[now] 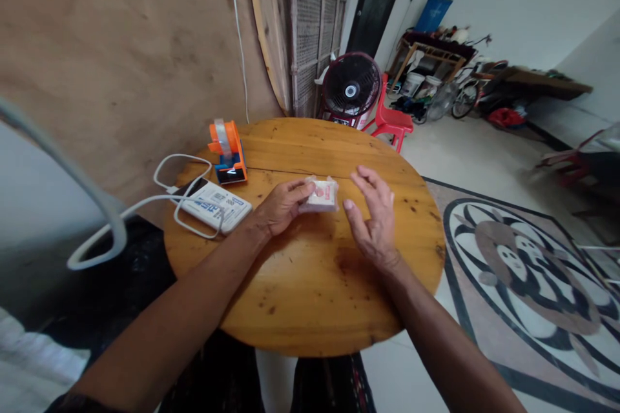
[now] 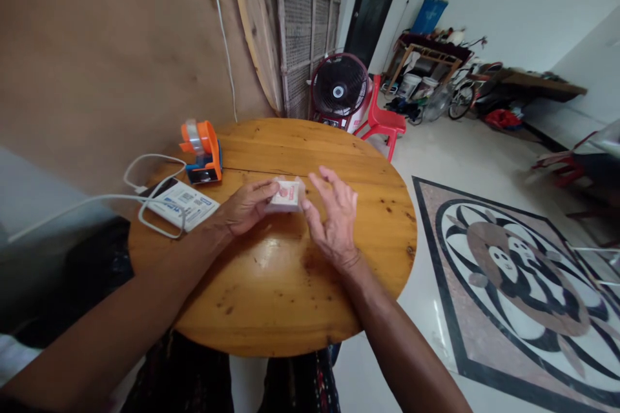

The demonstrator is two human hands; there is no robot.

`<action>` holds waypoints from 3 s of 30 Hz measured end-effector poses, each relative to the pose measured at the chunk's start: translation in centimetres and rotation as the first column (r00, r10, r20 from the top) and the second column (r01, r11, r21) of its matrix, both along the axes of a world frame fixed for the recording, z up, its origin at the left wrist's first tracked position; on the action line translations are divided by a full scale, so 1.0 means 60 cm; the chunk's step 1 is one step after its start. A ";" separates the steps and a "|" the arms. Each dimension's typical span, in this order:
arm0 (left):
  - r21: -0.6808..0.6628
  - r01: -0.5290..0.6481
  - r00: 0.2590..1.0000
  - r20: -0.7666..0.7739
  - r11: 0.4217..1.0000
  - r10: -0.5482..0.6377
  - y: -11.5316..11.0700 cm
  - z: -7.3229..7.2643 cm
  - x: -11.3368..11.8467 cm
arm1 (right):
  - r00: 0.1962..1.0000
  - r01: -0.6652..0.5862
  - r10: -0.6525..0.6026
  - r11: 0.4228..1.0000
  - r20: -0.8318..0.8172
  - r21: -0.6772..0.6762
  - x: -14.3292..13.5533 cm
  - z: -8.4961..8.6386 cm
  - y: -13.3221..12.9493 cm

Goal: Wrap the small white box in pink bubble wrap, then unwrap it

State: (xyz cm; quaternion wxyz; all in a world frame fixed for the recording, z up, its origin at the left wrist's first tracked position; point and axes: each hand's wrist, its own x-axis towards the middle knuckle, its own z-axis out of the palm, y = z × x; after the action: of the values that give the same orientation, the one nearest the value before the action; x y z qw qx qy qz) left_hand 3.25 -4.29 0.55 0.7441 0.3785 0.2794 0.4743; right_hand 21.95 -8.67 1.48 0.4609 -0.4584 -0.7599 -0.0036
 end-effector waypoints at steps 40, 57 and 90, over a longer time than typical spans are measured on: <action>0.334 0.173 0.733 -0.672 0.927 0.105 0.007 -0.010 -0.018 | 0.974 -0.208 0.111 0.779 -0.196 -0.591 0.025 -0.050 0.044; 0.230 0.326 0.731 -0.676 0.917 -0.090 0.014 -0.017 -0.042 | 0.980 -0.189 0.184 0.756 -0.073 -0.627 0.045 -0.038 0.042; 0.235 0.295 0.671 -0.741 0.926 -0.026 0.008 0.003 -0.051 | 0.946 -0.324 0.241 0.704 -0.216 -0.632 0.053 -0.046 0.040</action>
State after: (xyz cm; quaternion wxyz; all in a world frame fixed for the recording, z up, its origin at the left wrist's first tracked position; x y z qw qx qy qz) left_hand 0.22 -3.82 0.76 0.5358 0.6790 0.4308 0.2574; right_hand 25.11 -6.26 -1.29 0.3080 -0.4684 -0.7447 0.3622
